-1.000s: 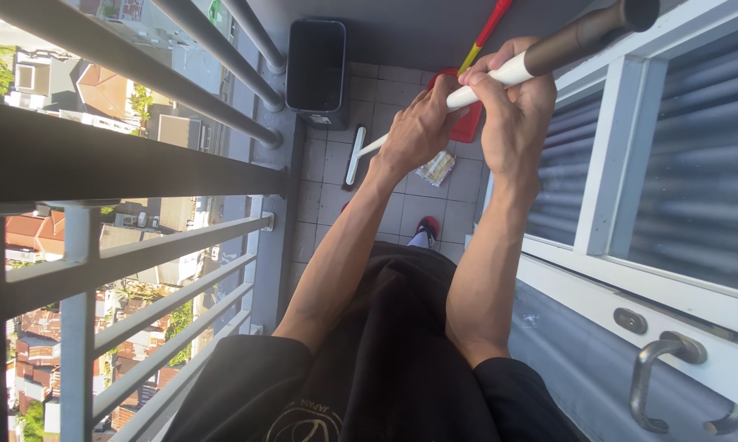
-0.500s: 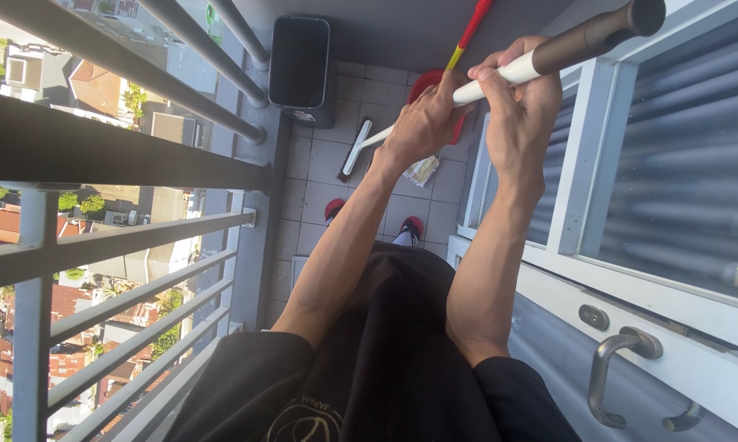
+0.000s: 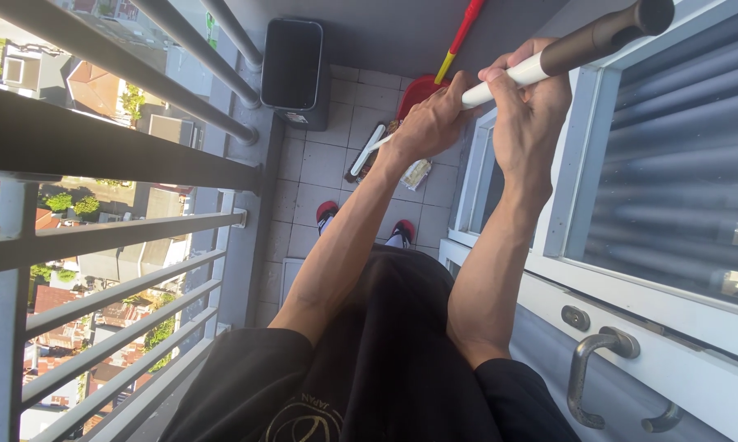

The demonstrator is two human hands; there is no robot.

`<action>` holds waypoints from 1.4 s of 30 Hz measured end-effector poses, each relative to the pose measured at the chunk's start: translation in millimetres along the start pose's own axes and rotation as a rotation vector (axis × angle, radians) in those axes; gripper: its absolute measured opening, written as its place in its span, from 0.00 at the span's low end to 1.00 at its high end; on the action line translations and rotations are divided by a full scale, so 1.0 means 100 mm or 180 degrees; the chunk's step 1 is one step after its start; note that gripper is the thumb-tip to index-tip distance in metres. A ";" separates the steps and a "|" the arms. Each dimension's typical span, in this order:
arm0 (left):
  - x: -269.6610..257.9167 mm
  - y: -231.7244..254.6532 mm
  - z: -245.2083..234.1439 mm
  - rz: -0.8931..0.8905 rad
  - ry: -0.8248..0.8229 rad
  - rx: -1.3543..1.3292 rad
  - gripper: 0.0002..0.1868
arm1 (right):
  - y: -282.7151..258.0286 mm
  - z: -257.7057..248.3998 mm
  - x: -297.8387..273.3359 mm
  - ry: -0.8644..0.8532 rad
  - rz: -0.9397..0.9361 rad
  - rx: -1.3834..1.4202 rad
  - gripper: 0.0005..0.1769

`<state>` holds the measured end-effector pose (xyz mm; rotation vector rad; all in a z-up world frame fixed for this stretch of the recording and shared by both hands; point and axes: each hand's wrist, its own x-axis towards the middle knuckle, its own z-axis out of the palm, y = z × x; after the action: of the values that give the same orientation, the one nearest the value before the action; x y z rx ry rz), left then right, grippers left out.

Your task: Assemble a cleaning mop and move a dustpan on a balcony.

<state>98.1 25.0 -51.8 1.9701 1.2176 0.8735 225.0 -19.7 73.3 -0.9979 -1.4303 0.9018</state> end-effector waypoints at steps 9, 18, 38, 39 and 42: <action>-0.04 0.09 0.10 -0.0114 0.0002 -0.0072 0.19 | -0.05 -0.07 -0.06 0.0005 -0.0049 -0.0176 0.09; -0.08 0.17 0.11 0.0093 0.0239 -0.0056 0.21 | -0.09 -0.07 -0.09 0.0014 -0.0136 -0.0047 0.12; -0.17 0.43 -0.09 -0.0093 -0.0124 -0.0200 0.16 | -0.35 0.00 -0.15 -0.0010 -0.0117 -0.0086 0.09; -0.17 0.44 -0.12 -0.0080 -0.0100 -0.0148 0.17 | -0.42 0.04 -0.12 -0.0008 -0.0136 -0.0002 0.10; -0.19 0.43 -0.12 0.0147 0.0157 -0.0077 0.19 | -0.47 0.07 -0.13 -0.0042 -0.0266 0.0038 0.12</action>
<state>102.1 -5.4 -14.2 1.9751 1.1879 0.9609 214.6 -47.8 112.0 -0.9182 -1.4655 0.8562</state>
